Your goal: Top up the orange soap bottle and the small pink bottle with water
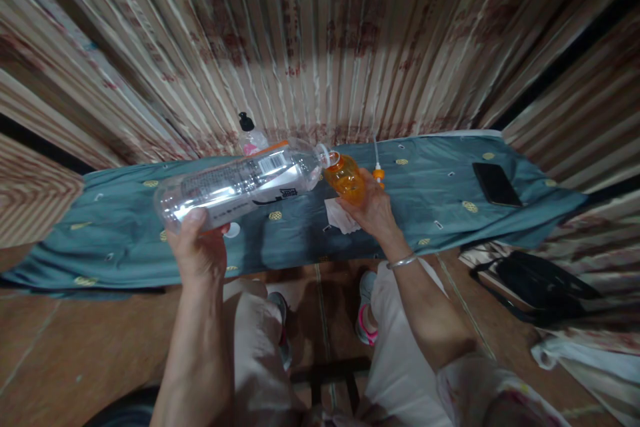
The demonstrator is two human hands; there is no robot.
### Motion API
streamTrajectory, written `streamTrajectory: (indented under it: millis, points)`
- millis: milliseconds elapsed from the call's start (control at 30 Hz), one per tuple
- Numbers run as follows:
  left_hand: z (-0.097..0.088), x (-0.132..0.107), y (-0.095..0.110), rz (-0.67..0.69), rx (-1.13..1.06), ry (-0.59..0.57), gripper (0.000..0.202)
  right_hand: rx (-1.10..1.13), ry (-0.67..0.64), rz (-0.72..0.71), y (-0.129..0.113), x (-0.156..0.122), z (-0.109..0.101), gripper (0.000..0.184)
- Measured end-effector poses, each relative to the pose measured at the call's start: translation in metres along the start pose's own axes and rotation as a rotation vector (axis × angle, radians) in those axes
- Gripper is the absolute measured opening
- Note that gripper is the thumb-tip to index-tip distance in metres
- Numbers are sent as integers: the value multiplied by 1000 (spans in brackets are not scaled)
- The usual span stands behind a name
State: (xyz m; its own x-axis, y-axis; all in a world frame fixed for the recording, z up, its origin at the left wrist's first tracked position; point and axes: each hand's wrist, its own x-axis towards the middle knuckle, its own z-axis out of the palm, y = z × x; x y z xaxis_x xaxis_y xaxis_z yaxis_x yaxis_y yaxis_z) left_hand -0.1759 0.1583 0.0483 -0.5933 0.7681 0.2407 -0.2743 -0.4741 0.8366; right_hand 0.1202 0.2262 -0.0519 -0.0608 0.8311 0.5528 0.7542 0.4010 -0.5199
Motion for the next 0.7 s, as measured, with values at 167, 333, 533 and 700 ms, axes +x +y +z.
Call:
streamTrajectory:
  millis: [167,333,533,700]
  points:
    - [-1,1,-1,-23,0,35,64,12,-7,11,0,0,0,79]
    - [0,0,0,-19,3,11,66,16,-5,9,1,1,1,78]
    - [1,0,0,2,-7,-1,67,-1,6,0,0,1,-1,78]
    - [1,0,0,-5,-11,-11,69,-1,9,5,0,1,-1,76]
